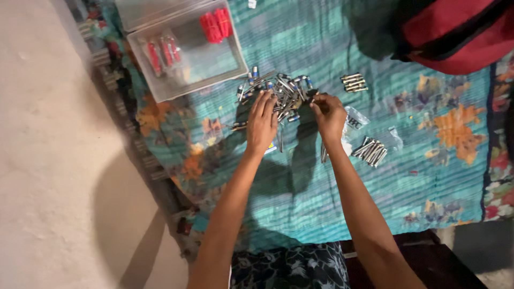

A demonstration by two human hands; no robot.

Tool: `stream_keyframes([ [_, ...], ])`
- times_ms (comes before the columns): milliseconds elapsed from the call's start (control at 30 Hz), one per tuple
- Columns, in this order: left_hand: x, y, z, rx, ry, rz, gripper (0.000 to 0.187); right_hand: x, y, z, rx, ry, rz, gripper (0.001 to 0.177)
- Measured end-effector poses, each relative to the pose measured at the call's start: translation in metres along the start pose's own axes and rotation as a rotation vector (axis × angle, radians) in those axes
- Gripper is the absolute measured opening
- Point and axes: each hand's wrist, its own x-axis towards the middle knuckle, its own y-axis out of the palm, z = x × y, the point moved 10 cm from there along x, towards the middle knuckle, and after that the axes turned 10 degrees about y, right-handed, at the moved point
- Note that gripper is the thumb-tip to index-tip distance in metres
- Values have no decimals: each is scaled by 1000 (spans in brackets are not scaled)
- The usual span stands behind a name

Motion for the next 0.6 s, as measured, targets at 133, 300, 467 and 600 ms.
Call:
stream_keyframes([
  [133,-1,-13,2,1,-21,-30,47,-1,18,38,-246,-85,-80,33],
  [300,-3,-34,1,-41,11,-53,37,4,23,40,-304,-143,-176,19],
  [467,-14,-45,11,-132,-58,-100,20,-1,12,24,-247,-116,-230,19],
  [600,-30,-9,44,-567,-364,-165,19,-18,27,-5,315,236,-26,15],
])
